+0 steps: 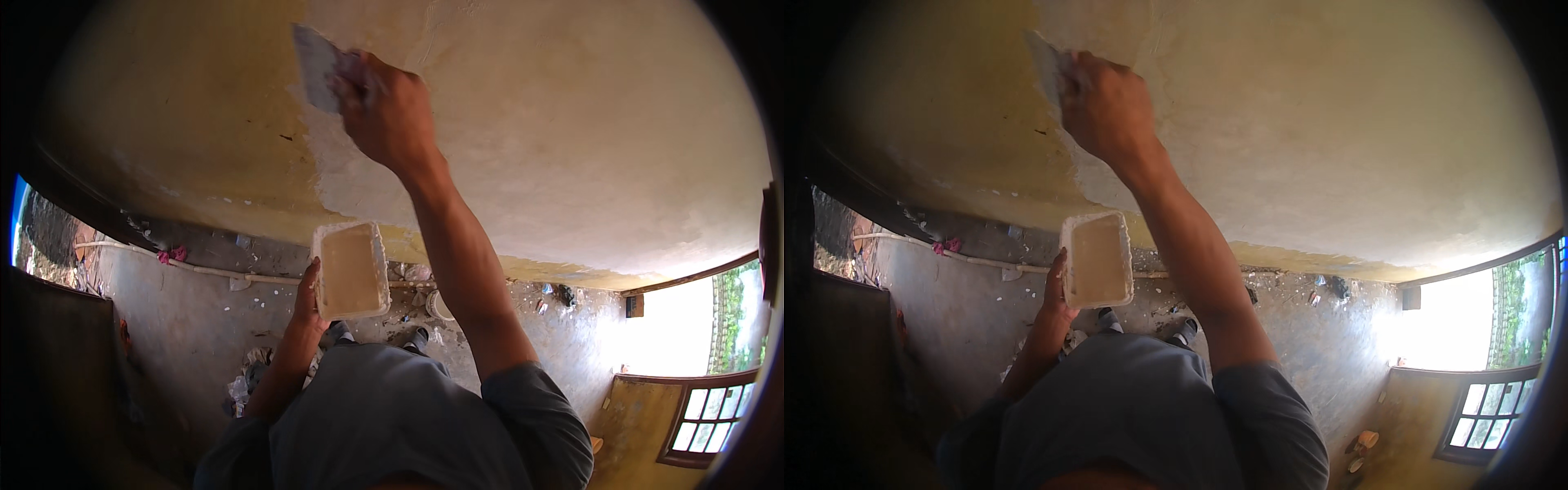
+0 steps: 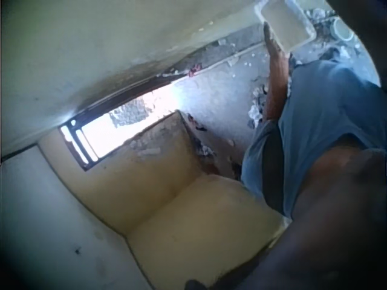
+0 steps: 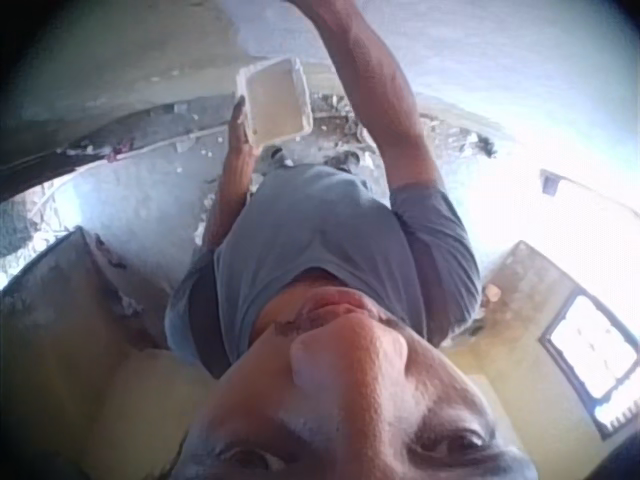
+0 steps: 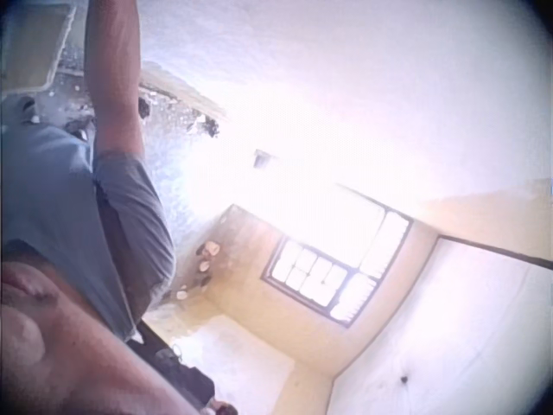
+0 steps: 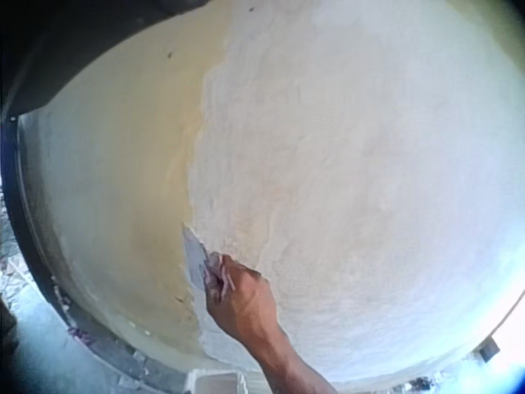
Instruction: The person applies a patching compound to a damaged wall using a putty knife and a plastic tray.
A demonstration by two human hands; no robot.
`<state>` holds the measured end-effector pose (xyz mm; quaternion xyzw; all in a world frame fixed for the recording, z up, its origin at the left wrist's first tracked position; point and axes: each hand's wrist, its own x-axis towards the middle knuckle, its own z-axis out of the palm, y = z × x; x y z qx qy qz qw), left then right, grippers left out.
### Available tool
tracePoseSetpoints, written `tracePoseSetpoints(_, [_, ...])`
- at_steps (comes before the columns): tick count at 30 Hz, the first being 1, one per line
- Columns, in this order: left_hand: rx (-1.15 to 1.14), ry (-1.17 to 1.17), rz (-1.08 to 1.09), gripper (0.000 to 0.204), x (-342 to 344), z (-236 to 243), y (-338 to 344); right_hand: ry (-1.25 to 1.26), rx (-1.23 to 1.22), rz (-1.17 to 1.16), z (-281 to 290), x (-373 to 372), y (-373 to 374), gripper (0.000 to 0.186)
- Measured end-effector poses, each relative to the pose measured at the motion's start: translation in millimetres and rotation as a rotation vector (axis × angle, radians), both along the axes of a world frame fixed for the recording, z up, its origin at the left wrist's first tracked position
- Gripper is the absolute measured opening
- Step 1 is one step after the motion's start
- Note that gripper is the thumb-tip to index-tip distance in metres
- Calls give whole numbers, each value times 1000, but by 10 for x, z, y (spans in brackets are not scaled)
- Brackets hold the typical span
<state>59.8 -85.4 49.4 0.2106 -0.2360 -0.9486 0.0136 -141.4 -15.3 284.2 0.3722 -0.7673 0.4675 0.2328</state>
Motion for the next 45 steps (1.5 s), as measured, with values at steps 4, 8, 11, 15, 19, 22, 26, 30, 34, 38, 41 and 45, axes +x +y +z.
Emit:
tracePoseSetpoints(4, [-14,26,20,54,4,-42,-7,14,20,-169,-47,-358,228,17])
tracePoseSetpoints(8, [36,58,34,54,16,-17,-7,-300,-401,-231,-397,-578,2209,20])
tracePoseSetpoints(11, [58,61,3,54,-30,-1,64,-194,-459,-555,-479,-238,3492,20])
tracePoseSetpoints(15, [63,89,-16,50,-15,-18,12,-276,-581,-98,-83,20,2186,17])
tracePoseSetpoints(19, [9,94,-24,54,-47,17,42,100,-133,93,355,-64,464,18])
tracePoseSetpoints(22, [12,80,-19,54,-64,56,72,236,3,-196,500,-211,245,19])
tracePoseSetpoints(26, [66,124,-34,49,-17,75,43,-63,-286,-184,350,-552,1501,14])
tracePoseSetpoints(30, [76,71,-24,51,-37,-16,68,-119,-574,-334,170,-380,3143,25])
tracePoseSetpoints(34, [43,55,-6,53,-58,-84,26,-209,-484,-74,355,-95,2045,22])
tracePoseSetpoints(38, [-2,78,-21,53,-65,-24,39,254,-84,-101,509,-8,258,17])
tracePoseSetpoints(41, [13,73,-14,53,-48,-26,46,307,42,-283,660,-207,44,21])
tracePoseSetpoints(45, [40,86,0,52,-28,1,25,168,-161,-327,665,-470,1268,20])
